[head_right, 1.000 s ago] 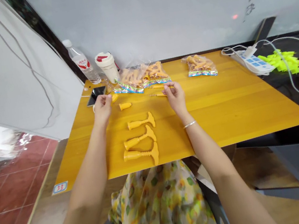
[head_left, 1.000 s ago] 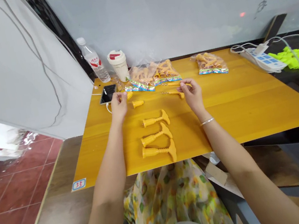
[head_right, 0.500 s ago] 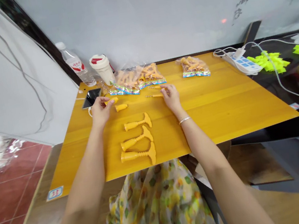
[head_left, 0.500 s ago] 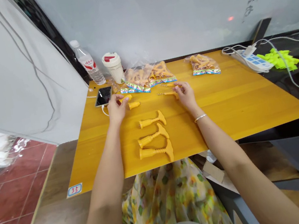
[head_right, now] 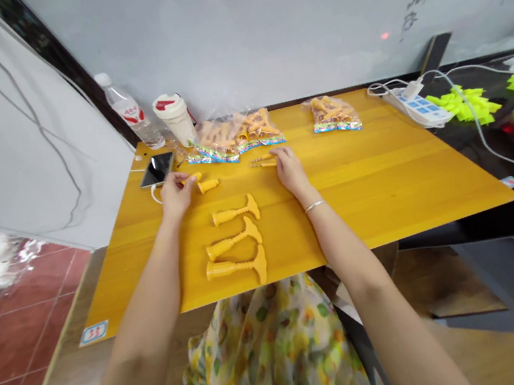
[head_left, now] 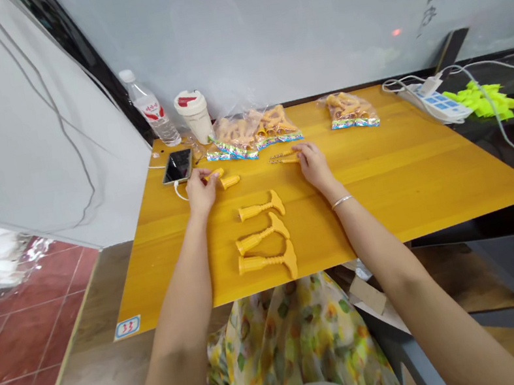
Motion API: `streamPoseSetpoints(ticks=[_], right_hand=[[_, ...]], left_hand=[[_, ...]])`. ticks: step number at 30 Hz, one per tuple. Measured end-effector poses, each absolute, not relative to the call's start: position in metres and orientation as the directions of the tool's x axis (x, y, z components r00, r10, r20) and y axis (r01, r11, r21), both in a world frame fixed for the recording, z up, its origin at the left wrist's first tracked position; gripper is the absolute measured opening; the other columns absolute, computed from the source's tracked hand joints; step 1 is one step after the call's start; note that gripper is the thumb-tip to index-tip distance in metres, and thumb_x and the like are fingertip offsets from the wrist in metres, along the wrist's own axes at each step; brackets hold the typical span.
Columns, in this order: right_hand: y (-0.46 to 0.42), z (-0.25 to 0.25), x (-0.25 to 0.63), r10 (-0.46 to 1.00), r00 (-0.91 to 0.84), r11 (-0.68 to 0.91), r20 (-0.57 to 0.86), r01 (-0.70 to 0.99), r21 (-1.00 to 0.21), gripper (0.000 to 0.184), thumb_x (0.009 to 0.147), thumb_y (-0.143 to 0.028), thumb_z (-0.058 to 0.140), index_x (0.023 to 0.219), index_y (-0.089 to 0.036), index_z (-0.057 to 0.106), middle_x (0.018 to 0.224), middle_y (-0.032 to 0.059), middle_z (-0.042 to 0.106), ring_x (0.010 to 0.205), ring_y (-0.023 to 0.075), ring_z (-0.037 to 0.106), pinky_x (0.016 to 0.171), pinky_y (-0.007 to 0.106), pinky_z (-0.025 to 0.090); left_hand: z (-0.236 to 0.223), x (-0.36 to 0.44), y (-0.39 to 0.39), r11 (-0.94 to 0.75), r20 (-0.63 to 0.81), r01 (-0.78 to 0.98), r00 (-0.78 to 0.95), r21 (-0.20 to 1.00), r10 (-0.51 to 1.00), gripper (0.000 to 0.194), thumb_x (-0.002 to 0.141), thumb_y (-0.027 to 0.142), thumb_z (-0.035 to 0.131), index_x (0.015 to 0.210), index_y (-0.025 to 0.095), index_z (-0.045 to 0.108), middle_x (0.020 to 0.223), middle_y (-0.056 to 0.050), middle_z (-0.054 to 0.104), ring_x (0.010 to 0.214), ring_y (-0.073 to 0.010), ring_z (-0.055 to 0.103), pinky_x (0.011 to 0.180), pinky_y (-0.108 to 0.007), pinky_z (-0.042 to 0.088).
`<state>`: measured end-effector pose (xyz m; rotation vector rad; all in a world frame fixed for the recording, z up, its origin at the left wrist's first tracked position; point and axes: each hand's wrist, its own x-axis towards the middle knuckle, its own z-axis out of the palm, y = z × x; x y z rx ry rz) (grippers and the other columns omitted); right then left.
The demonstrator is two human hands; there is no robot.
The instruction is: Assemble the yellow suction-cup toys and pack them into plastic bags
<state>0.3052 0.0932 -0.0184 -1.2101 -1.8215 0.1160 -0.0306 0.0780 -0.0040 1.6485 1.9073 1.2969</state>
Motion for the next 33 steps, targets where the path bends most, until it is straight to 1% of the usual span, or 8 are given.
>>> streamPoseSetpoints(ticks=[3,9,12,15,22,29,33], right_hand=[[0.095,-0.021,0.308,0.777,-0.129,0.499,0.617,0.724,-0.477,0.035,0.097,-0.021,0.035,0.116,-0.020,0.065,0.118,0.0151,0.064,0.113,0.0260,0.060,0.103,0.046,0.048],[0.099,-0.026,0.311,0.810,-0.123,0.415,0.573,0.811,-0.413,0.038,0.094,-0.014,0.038,0.114,-0.018,0.069,0.119,0.0163,0.067,0.109,0.0290,0.059,0.100,0.048,0.046],[0.099,-0.026,0.309,0.831,-0.131,0.388,0.540,0.833,-0.395,0.038,0.094,-0.014,0.038,0.115,-0.016,0.070,0.120,0.0167,0.068,0.109,0.0294,0.059,0.100,0.048,0.045],[0.097,-0.025,0.308,0.849,-0.142,0.371,0.510,0.847,-0.382,0.038,0.095,-0.014,0.037,0.116,-0.017,0.070,0.120,0.0150,0.069,0.109,0.0290,0.059,0.098,0.047,0.044],[0.088,-0.018,0.306,0.888,-0.119,0.304,0.445,0.877,-0.372,0.035,0.095,-0.015,0.043,0.116,-0.019,0.070,0.119,0.0123,0.070,0.109,0.0289,0.057,0.096,0.045,0.043],[0.080,-0.008,0.301,0.851,-0.090,0.315,0.517,0.875,-0.367,0.033,0.096,-0.021,0.045,0.115,-0.019,0.072,0.115,0.0142,0.068,0.106,0.0299,0.056,0.094,0.046,0.045],[0.075,-0.002,0.292,0.805,-0.136,0.417,0.577,0.822,-0.388,0.032,0.098,-0.024,0.044,0.113,-0.021,0.072,0.111,0.0127,0.068,0.105,0.0281,0.057,0.096,0.045,0.045]], left_hand=[[-0.007,-0.031,0.079,-0.073,0.318,0.632,-0.284,0.772,0.905,0.020,0.079,0.034,0.066,0.090,0.019,0.061,0.086,-0.003,0.066,0.070,-0.0152,0.054,0.075,-0.029,0.044],[-0.013,-0.032,0.081,-0.067,0.300,0.630,-0.271,0.774,0.914,0.018,0.078,0.033,0.065,0.089,0.019,0.060,0.089,-0.005,0.068,0.074,-0.0168,0.057,0.079,-0.031,0.046],[-0.013,-0.030,0.082,-0.087,0.302,0.626,-0.246,0.775,0.921,0.015,0.079,0.031,0.063,0.089,0.020,0.060,0.089,-0.005,0.068,0.074,-0.0170,0.058,0.078,-0.030,0.047],[-0.013,-0.029,0.081,-0.095,0.301,0.638,-0.222,0.764,0.927,0.013,0.081,0.031,0.060,0.086,0.020,0.060,0.086,-0.005,0.068,0.073,-0.0172,0.058,0.077,-0.030,0.047],[-0.009,-0.026,0.079,-0.115,0.332,0.668,-0.207,0.735,0.920,0.017,0.086,0.036,0.056,0.082,0.020,0.060,0.082,-0.005,0.065,0.077,-0.0187,0.058,0.080,-0.031,0.047],[-0.008,-0.025,0.080,-0.149,0.366,0.675,-0.192,0.722,0.911,0.016,0.086,0.035,0.056,0.083,0.019,0.059,0.085,-0.005,0.064,0.083,-0.0196,0.058,0.083,-0.032,0.047],[-0.006,-0.025,0.079,-0.149,0.372,0.671,-0.201,0.727,0.906,0.015,0.087,0.034,0.056,0.083,0.020,0.059,0.085,-0.005,0.063,0.084,-0.0198,0.058,0.085,-0.033,0.046]])
